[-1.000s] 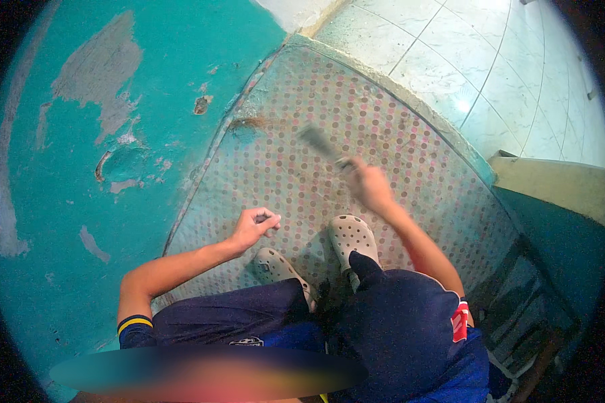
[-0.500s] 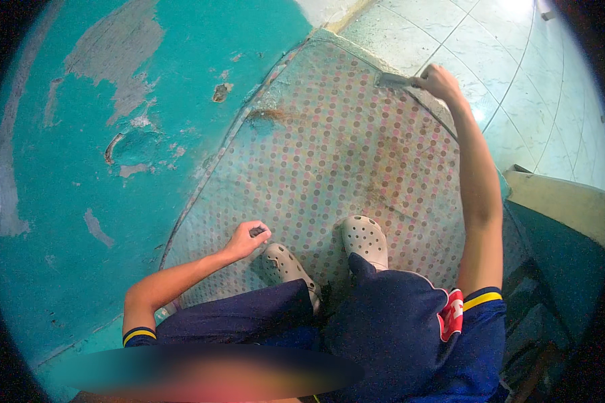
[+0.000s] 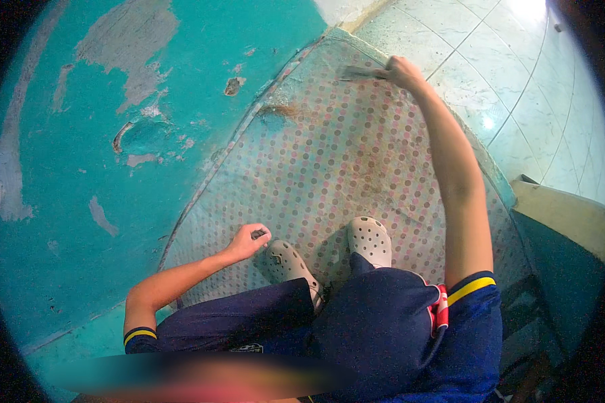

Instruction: Scraping old paint or plaster from a turquoise-colored wall using a metal putty knife.

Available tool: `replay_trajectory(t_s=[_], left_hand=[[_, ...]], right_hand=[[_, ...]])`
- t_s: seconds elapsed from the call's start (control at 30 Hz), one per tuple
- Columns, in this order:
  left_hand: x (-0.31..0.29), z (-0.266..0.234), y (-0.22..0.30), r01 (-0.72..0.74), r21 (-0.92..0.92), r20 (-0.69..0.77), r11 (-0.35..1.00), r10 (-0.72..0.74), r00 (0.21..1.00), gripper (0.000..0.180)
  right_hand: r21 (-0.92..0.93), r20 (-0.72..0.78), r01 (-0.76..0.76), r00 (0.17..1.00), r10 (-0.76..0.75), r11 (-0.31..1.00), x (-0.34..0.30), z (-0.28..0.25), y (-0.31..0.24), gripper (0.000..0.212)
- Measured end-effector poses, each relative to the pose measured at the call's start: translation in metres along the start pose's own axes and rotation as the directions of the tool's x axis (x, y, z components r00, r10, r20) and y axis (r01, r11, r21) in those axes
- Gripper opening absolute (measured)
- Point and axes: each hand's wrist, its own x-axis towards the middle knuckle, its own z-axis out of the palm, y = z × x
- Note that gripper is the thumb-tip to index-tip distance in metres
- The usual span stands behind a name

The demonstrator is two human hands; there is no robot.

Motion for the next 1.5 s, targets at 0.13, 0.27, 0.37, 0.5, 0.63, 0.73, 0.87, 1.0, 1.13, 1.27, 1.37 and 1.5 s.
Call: replay_trajectory(t_s=[0.13,0.27,0.37,0.5,0.63,0.73,0.87,1.0,1.13,1.27,1.37,1.5], left_hand=[[-0.002,0.003,-0.003,0.088,0.083,0.020,0.993,-0.090,0.996,0.019],[-0.007,0.002,-0.015,0.062,0.148,-0.061,0.987,-0.053,0.997,0.020],[0.001,-0.005,0.000,-0.015,0.122,-0.078,0.992,0.025,0.997,0.021],[-0.001,-0.009,0.001,-0.033,0.100,-0.114,0.994,0.044,0.993,0.020],[-0.016,-0.011,-0.021,0.025,0.076,-0.093,0.997,-0.017,0.996,0.020],[-0.025,-0.008,-0.033,0.059,-0.068,-0.066,0.996,-0.064,0.996,0.016],[-0.039,-0.010,-0.056,0.059,-0.174,-0.158,0.983,-0.087,0.984,0.018],[-0.051,-0.007,-0.085,0.198,-0.153,-0.123,0.968,-0.217,0.968,0.019],[-0.050,-0.004,-0.079,0.146,-0.148,-0.091,0.978,-0.161,0.983,0.020],[-0.041,-0.013,-0.065,0.165,-0.096,-0.119,0.982,-0.176,0.977,0.021],[-0.031,-0.021,-0.068,0.107,-0.060,-0.138,0.992,-0.115,0.984,0.020],[-0.027,-0.026,-0.053,0.081,-0.043,-0.163,0.996,-0.087,0.983,0.022]], right_hand=[[-0.135,-0.012,0.138,0.990,-0.141,0.981,0.025,0.037,-0.083,0.047],[-0.355,0.058,0.314,0.947,-0.315,0.880,0.018,0.018,-0.173,0.034],[-0.418,-0.041,0.245,0.957,-0.288,0.875,0.004,0.001,-0.165,0.036],[-0.357,-0.076,0.046,0.994,-0.079,0.933,-0.013,-0.051,-0.111,0.055],[-0.322,-0.064,-0.093,0.995,0.076,0.942,0.007,-0.060,-0.050,0.057],[-0.188,-0.122,-0.082,0.991,0.059,0.979,0.031,-0.038,-0.005,0.059],[-0.215,0.016,0.031,0.999,-0.028,0.976,0.083,-0.036,-0.004,0.058],[-0.260,0.083,0.208,0.978,-0.193,0.943,0.123,-0.019,-0.045,0.055],[-0.395,0.221,0.269,0.956,-0.193,0.878,0.123,-0.020,-0.089,0.054],[-0.377,-0.027,0.340,0.926,-0.377,0.862,0.099,-0.005,-0.089,0.047],[-0.370,0.086,0.259,0.966,-0.244,0.892,0.088,-0.009,-0.096,0.053],[-0.435,0.236,0.220,0.964,-0.126,0.873,0.074,-0.014,-0.076,0.056]])
